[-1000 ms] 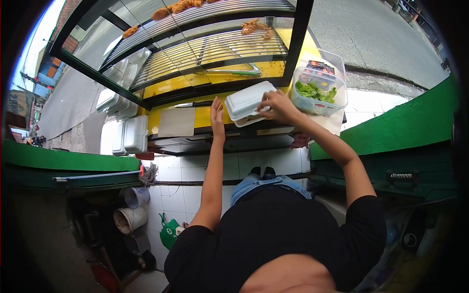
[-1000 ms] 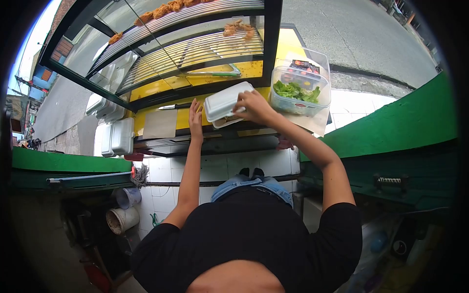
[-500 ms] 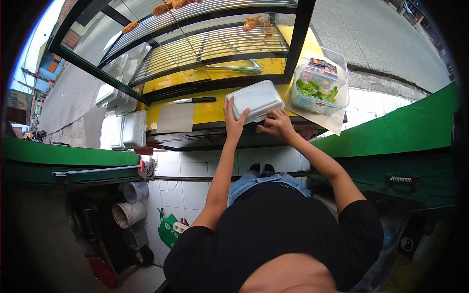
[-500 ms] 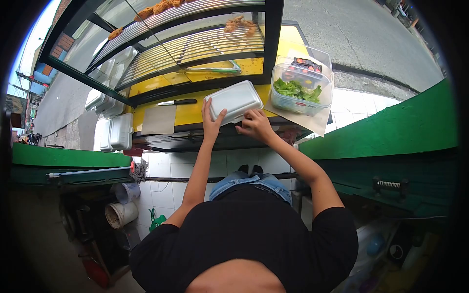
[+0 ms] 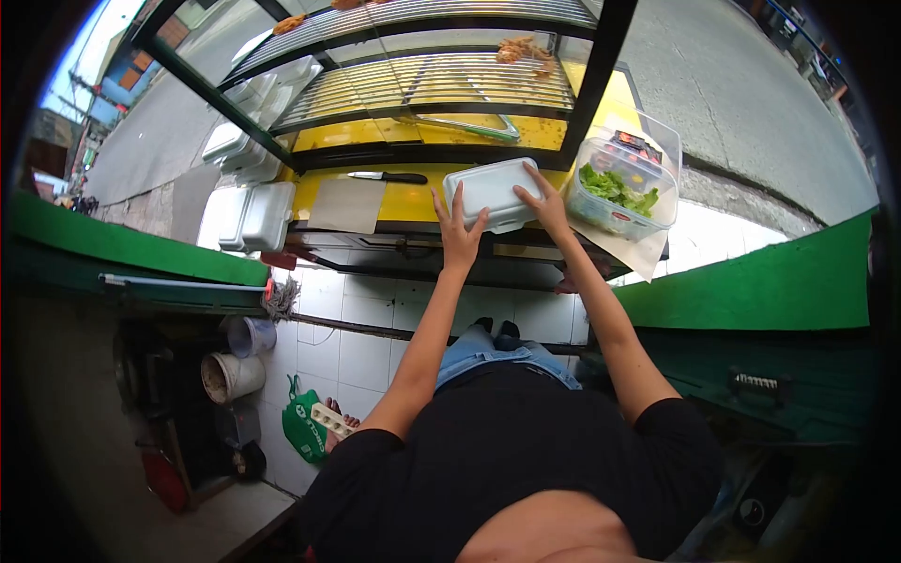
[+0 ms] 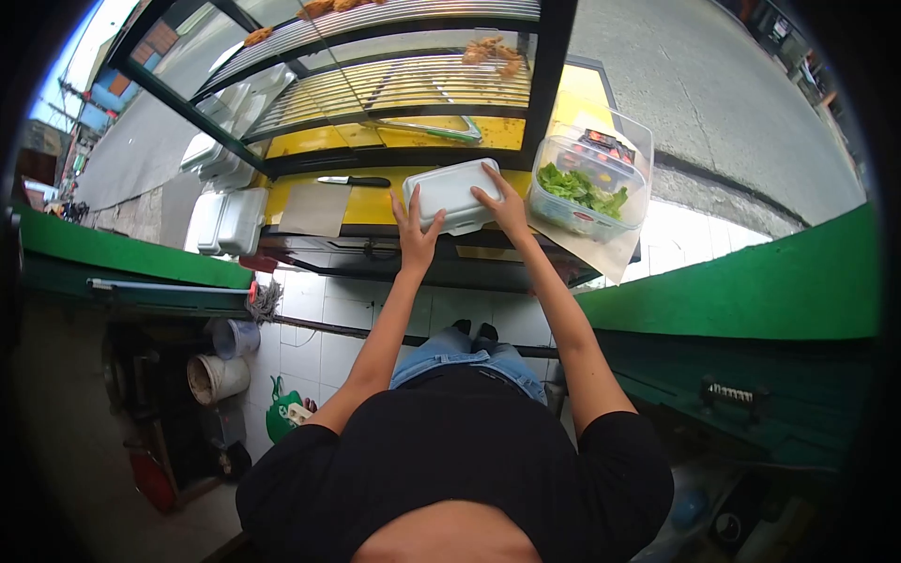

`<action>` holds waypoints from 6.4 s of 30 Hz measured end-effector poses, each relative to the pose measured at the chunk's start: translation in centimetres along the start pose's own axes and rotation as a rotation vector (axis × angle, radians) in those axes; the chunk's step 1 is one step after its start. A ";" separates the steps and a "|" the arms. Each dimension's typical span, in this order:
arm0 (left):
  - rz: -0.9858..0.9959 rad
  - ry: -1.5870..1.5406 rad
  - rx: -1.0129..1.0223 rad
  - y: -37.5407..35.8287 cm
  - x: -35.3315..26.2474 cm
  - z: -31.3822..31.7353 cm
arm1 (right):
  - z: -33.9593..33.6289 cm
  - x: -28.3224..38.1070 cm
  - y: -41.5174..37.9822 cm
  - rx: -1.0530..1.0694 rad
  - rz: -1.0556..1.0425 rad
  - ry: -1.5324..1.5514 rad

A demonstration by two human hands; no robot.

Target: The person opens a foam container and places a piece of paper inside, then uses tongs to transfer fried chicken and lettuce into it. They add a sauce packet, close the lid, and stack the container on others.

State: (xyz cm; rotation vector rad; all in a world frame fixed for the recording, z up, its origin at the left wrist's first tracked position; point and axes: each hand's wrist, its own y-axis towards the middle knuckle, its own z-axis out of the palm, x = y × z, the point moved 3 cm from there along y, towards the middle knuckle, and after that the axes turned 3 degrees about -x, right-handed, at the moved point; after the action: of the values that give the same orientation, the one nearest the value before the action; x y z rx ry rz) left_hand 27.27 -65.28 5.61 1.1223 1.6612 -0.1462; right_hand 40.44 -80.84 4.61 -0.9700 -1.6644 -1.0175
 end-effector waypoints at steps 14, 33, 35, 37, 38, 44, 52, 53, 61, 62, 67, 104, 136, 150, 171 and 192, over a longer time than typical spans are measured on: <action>-0.397 -0.553 -0.200 -4.7 -3.8 -13.4 | 6.7 10.2 -8.9 0.180 0.226 0.346; -0.456 -0.417 -0.442 -4.8 9.5 -45.7 | 40.6 21.9 -13.3 0.666 0.191 0.408; -0.493 -0.425 -0.475 -4.5 10.9 -47.3 | 42.4 22.6 -13.5 0.677 0.206 0.391; -0.484 -0.441 -0.505 -4.0 12.1 -48.9 | 44.4 22.4 -13.2 0.698 0.197 0.387; -0.480 -0.449 -0.521 -3.6 12.6 -49.5 | 45.2 22.5 -13.0 0.708 0.192 0.384; -0.512 -0.600 -0.641 0.1 17.0 -52.4 | 50.0 24.8 -8.0 0.796 0.129 0.383; -0.428 -0.524 -0.553 11.8 21.7 -58.9 | 56.7 29.3 8.7 0.242 -0.754 -0.335; -0.411 -0.456 -0.522 13.5 21.8 -59.6 | 57.5 29.5 10.3 0.233 -0.768 -0.417; -0.351 -0.514 -0.398 23.1 24.0 -60.5 | 60.3 26.9 13.9 0.237 -0.791 -0.882; -0.367 -0.546 -0.379 23.7 24.2 -60.2 | 60.3 26.5 14.0 0.224 -0.813 -0.891; -0.379 -0.631 -0.291 27.2 25.4 -59.6 | 60.1 25.3 14.9 0.141 -0.974 -1.010; -0.349 -0.782 0.240 40.7 30.3 -51.0 | 57.6 25.6 5.2 0.021 -1.319 -1.005; -0.098 -0.776 0.198 38.1 37.0 -46.6 | 60.3 32.1 10.9 -0.266 -1.280 -0.994; -0.252 -1.062 0.190 37.6 34.2 -47.6 | 59.8 30.0 13.7 -0.118 -1.196 -1.034; -0.173 -0.498 0.213 22.9 41.0 -54.3 | 65.1 23.3 -0.8 0.607 -0.675 -0.880; 0.185 -0.053 0.498 17.8 43.3 -55.6 | 66.3 18.4 -3.6 0.718 -0.564 -1.040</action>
State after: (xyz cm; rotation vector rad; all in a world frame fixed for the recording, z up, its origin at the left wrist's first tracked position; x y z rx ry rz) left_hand 2.56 2.97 1.40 1.6223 1.5016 -0.4858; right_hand 12.42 -17.93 6.36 -0.5248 -2.9844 -0.0781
